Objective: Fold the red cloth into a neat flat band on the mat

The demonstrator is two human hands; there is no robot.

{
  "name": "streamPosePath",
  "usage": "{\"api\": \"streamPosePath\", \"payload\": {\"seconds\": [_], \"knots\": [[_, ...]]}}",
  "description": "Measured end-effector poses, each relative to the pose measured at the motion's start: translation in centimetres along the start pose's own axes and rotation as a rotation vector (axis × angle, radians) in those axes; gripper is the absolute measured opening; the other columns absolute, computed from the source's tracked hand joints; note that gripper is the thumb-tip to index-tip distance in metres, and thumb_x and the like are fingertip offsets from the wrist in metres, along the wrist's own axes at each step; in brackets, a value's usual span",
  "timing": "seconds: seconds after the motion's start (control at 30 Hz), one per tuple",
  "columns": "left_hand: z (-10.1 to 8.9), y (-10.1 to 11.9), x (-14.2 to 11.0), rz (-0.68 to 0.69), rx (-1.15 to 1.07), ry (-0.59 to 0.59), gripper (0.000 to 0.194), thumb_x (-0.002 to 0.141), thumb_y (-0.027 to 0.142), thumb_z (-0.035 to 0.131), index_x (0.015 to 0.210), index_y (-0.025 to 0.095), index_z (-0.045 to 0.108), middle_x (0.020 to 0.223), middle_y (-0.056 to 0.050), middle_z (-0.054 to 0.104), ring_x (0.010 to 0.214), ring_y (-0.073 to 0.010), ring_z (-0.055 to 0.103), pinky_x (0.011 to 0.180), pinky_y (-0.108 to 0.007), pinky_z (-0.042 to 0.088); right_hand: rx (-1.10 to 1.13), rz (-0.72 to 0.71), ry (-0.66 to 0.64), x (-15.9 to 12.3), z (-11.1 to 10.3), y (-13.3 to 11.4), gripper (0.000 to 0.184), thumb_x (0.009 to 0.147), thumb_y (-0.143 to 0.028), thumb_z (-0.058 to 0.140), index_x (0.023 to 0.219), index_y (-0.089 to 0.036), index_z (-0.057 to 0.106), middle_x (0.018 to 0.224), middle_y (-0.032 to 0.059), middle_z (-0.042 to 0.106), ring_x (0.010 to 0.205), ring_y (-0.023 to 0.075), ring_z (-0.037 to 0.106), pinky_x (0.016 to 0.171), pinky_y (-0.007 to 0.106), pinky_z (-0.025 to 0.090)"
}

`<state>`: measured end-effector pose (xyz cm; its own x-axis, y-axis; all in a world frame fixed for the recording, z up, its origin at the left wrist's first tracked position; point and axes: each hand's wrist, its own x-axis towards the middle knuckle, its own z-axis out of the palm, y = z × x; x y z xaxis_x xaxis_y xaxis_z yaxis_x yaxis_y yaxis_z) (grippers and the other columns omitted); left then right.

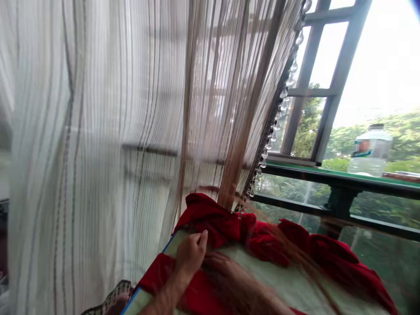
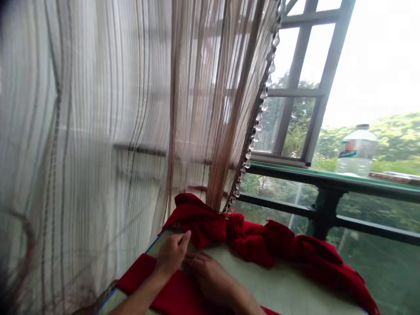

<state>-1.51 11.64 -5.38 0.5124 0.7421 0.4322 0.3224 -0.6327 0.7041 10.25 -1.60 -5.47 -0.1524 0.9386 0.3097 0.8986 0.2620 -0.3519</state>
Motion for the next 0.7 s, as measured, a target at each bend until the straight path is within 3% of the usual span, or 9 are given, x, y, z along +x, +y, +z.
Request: {"api": "streamPosePath", "payload": {"seconds": [0.17, 0.4, 0.5, 0.7], "knots": [[-0.4, 0.1, 0.0, -0.014, -0.019, 0.008, 0.053, 0.108, 0.046, 0.04, 0.065, 0.022, 0.061, 0.066, -0.005, 0.068, 0.066, -0.0204, 0.059, 0.064, -0.032, 0.029, 0.029, 0.082, -0.056, 0.0, 1.7, -3.0, 0.071, 0.094, -0.032, 0.064, 0.163, -0.033, 0.047, 0.17, 0.0099, 0.05, 0.158, 0.0344, 0.044, 0.131, 0.064, 0.026], [0.3, -0.2, 0.3, -0.024, -0.078, 0.032, 0.053, 0.105, 0.049, 0.041, 0.061, 0.023, 0.055, 0.062, -0.004, 0.063, 0.063, -0.0204, 0.056, 0.064, -0.032, 0.028, -0.005, 0.151, -0.126, -1.5, 1.5, -2.9, 0.082, 0.101, -0.047, 0.059, 0.171, -0.019, 0.028, 0.176, 0.0203, 0.03, 0.164, 0.0414, 0.026, 0.13, 0.072, 0.015], [0.5, -0.5, 0.7, -0.041, -0.123, 0.055, 0.053, 0.104, 0.051, 0.043, 0.06, 0.024, 0.053, 0.059, -0.002, 0.06, 0.062, -0.0198, 0.056, 0.063, -0.031, 0.031, -0.029, 0.165, -0.113, -0.8, 1.8, -3.4, 0.089, 0.1, -0.052, 0.062, 0.172, -0.016, 0.025, 0.176, 0.0233, 0.027, 0.164, 0.0436, 0.025, 0.129, 0.074, 0.016], [-0.1, -1.8, 1.9, -0.105, -0.207, 0.135, 0.054, 0.102, 0.054, 0.037, 0.061, 0.024, 0.054, 0.06, -0.001, 0.058, 0.061, -0.0202, 0.057, 0.061, -0.03, 0.041, -0.078, 0.095, -0.014, 1.9, 4.1, -5.3, 0.091, 0.098, -0.066, 0.063, 0.171, -0.022, 0.028, 0.174, 0.0209, 0.039, 0.16, 0.043, 0.036, 0.127, 0.074, 0.025]]}}
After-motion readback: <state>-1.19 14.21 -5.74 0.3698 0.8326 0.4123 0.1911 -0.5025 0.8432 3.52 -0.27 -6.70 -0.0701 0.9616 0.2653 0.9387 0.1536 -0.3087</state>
